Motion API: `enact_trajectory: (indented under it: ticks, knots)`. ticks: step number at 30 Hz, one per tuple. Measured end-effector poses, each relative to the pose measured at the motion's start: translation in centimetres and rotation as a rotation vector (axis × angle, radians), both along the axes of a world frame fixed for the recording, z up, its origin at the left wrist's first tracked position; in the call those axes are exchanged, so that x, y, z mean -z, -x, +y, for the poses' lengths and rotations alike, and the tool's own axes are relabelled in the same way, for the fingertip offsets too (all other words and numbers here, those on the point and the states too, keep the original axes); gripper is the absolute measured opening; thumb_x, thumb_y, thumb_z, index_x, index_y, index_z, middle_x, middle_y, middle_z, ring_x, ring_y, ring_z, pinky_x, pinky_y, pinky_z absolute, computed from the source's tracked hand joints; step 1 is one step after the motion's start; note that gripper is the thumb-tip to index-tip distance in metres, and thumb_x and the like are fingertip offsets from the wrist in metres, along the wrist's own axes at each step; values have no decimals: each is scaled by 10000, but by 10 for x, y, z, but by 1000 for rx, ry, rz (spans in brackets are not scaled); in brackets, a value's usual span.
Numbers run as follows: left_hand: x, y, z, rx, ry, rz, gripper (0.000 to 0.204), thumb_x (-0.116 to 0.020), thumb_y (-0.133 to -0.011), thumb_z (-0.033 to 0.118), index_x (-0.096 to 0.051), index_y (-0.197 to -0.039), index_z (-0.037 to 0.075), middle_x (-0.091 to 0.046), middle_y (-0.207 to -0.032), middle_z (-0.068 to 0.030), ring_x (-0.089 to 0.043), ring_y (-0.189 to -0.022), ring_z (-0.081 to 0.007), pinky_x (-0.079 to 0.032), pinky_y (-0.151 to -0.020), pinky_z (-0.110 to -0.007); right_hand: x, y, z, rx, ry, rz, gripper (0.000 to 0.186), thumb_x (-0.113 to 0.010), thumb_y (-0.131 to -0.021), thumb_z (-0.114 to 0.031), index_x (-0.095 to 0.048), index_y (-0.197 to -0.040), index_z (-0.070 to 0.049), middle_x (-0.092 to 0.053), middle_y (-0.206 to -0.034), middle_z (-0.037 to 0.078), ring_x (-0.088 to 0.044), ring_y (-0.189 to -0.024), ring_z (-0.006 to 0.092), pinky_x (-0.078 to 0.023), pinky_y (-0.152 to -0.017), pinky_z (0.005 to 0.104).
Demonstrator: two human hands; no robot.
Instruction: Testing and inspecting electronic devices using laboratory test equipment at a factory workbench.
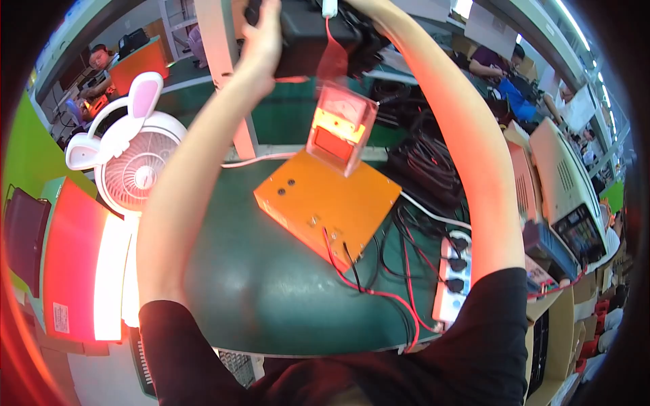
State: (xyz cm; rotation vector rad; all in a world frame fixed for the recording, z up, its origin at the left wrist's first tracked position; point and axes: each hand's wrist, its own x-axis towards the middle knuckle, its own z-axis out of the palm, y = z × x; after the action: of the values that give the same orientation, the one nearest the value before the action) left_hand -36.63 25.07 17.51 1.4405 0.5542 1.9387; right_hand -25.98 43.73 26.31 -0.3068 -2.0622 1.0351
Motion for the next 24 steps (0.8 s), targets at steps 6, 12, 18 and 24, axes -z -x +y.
enact_trajectory:
  ticks: [6, 12, 18, 24]
  knots:
    - [34, 16, 61, -363, 620, -445, 774, -566, -718, 626, -449, -1245, 71, -493, -1236, -131, -511, -1083, -247, -397, -921, -449, 33, 16, 10, 65, -34, -426, 1020, -575, -667, -685, -348, -1281, 97, -469, -1242, 258, -482, -1152, 319, -365, -959, 410]
    - [133, 65, 89, -625, 605, -784, 530, -586, -708, 463, -586, -1023, 36, -610, -979, -141, -612, -852, -271, -507, -711, -415, 95, 33, 23, -171, 389, -636, 1093, -515, -623, -782, -108, -1436, -174, -128, -1439, 262, -104, -1348, 369, -102, -1046, 567]
    - [169, 106, 99, -930, 1052, -144, 805, -417, -777, 535, -139, -1430, 157, -177, -1463, -159, -36, -1333, -442, -72, -1074, -486, 138, 60, -13, -396, 312, -628, 958, -358, -745, -769, -199, -1410, -99, -198, -1419, 264, -204, -1333, 335, -72, -1074, 503]
    - [133, 21, 60, -626, 985, 14, 769, -574, -733, 366, -308, -1322, -52, -316, -1387, -204, -249, -1306, -287, -189, -1048, -425, 83, -14, -14, -243, -477, -807, 661, -516, -822, -556, -499, -1225, -32, -554, -1177, 149, -541, -1079, 231, -419, -898, 312]
